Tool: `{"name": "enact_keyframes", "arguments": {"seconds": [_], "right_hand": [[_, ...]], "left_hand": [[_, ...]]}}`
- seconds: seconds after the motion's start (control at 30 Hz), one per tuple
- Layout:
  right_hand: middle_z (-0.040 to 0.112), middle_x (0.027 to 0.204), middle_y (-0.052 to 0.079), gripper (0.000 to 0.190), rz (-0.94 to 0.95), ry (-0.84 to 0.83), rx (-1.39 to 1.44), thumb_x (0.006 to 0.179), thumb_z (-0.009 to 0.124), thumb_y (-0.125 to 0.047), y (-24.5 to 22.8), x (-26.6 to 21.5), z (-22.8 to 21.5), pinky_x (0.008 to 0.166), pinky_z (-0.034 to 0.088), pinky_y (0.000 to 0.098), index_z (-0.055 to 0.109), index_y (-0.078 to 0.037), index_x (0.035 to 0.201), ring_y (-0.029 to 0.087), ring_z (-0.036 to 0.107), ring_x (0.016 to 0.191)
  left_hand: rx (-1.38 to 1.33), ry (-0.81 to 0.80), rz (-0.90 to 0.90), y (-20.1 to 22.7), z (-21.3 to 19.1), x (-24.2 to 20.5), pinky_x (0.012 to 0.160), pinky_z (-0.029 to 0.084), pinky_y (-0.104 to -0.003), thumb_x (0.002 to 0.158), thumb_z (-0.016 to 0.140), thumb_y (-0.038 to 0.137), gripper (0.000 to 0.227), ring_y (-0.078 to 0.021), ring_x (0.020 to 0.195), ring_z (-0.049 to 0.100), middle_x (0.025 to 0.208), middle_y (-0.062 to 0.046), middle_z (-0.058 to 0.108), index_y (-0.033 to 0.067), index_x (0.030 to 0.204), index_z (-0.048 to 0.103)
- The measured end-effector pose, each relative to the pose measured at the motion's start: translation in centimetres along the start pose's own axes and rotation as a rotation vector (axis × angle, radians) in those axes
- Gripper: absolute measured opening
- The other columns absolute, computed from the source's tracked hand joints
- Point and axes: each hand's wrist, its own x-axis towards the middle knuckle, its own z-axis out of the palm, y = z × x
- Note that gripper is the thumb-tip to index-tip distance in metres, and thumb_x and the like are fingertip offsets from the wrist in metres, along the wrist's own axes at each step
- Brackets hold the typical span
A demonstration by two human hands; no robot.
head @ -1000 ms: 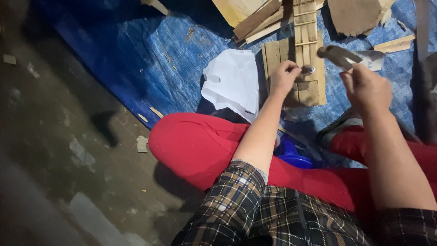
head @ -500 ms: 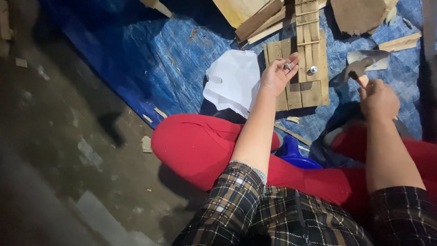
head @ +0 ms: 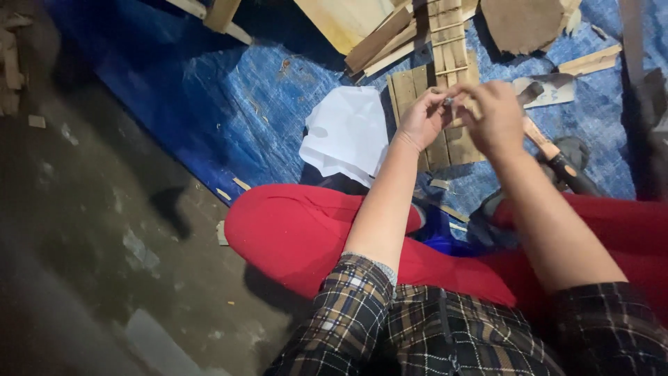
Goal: The person is assembling a wooden stringed instrument by hammering small metal pins into the neck piece.
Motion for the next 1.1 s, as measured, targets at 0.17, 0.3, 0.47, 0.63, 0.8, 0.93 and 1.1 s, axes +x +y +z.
{"name": "enact_keyframes", "arguments": {"seconds": [0.17, 0.3, 0.47, 0.63, 0.8, 0.93, 1.1], "right_hand": [[0.058, 0.092, 0.006, 0.026, -0.108, 0.116, -0.102, 0.091, 0.086, -0.018, -0.7, -0.8, 1.0, 0.082, 0.054, 0.0347, 0.073, -0.022, 0.113, 0.027, 0.065, 0.091], [0.067, 0.097, 0.016, 0.021, 0.259, -0.056, 0.286, 0.100, 0.079, -0.012, 2.5, -1.2, 1.2, 0.084, 0.055, 0.0475, 0.069, -0.009, 0.117, 0.038, 0.068, 0.099], [0.070, 0.099, 0.010, 0.028, 0.954, 0.009, 1.237, 0.088, 0.065, -0.005, 0.9, 0.8, -1.9, 0.075, 0.067, 0.0269, 0.055, -0.015, 0.112, 0.016, 0.074, 0.084], [0.064, 0.088, 0.011, 0.024, 0.941, -0.117, 1.189, 0.087, 0.076, -0.008, 0.3, 0.7, -0.6, 0.063, 0.064, 0.0276, 0.068, -0.007, 0.109, 0.013, 0.069, 0.073], [0.064, 0.086, 0.016, 0.021, 0.792, -0.094, 0.885, 0.094, 0.083, -0.015, 2.1, -0.1, 0.6, 0.058, 0.062, 0.0291, 0.073, -0.005, 0.110, 0.017, 0.066, 0.067], [0.061, 0.075, 0.014, 0.013, 0.867, 0.025, 0.850, 0.099, 0.078, -0.014, 6.4, -1.5, 1.8, 0.045, 0.055, 0.0316, 0.070, -0.004, 0.101, 0.018, 0.061, 0.056], [0.073, 0.086, 0.005, 0.016, 1.193, 0.497, 0.692, 0.092, 0.079, -0.017, 21.1, -7.5, -3.1, 0.047, 0.060, 0.0291, 0.074, -0.013, 0.107, 0.013, 0.070, 0.059]], "left_hand": [[0.037, 0.092, 0.017, -2.0, 0.7, 0.7, 0.084, 0.060, -0.049, 0.088, 0.065, 0.002, 0.010, -0.0375, 0.089, 0.077, 0.095, -0.017, 0.076, 0.0100, 0.085, 0.071], [0.200, 0.161, 0.038, 1.0, 5.1, -1.6, 0.089, 0.059, -0.045, 0.091, 0.064, 0.007, 0.006, -0.0323, 0.099, 0.075, 0.106, -0.016, 0.076, 0.0104, 0.086, 0.065], [0.558, 0.236, 0.004, 1.2, 4.1, -0.2, 0.051, 0.054, -0.028, 0.085, 0.068, 0.010, 0.008, -0.0274, 0.073, 0.078, 0.096, -0.016, 0.077, 0.0136, 0.087, 0.061], [1.405, 0.256, 0.112, -0.8, 4.1, 1.1, 0.061, 0.066, -0.028, 0.069, 0.075, 0.016, 0.009, -0.0155, 0.067, 0.076, 0.068, -0.003, 0.074, 0.0184, 0.076, 0.072], [1.759, 0.207, 0.117, -0.5, 7.2, -0.7, 0.083, 0.064, -0.032, 0.069, 0.075, 0.027, 0.016, -0.0143, 0.086, 0.078, 0.079, 0.007, 0.077, 0.0297, 0.084, 0.076], [1.723, 0.115, 0.273, -1.8, 7.0, -1.1, 0.089, 0.063, -0.040, 0.076, 0.074, 0.031, 0.020, -0.0237, 0.096, 0.077, 0.094, -0.001, 0.080, 0.0236, 0.095, 0.076], [1.543, 0.245, 0.361, 0.1, 6.4, -1.0, 0.074, 0.059, -0.033, 0.084, 0.072, 0.021, 0.018, -0.0187, 0.081, 0.072, 0.091, -0.002, 0.077, 0.0167, 0.101, 0.073]]}}
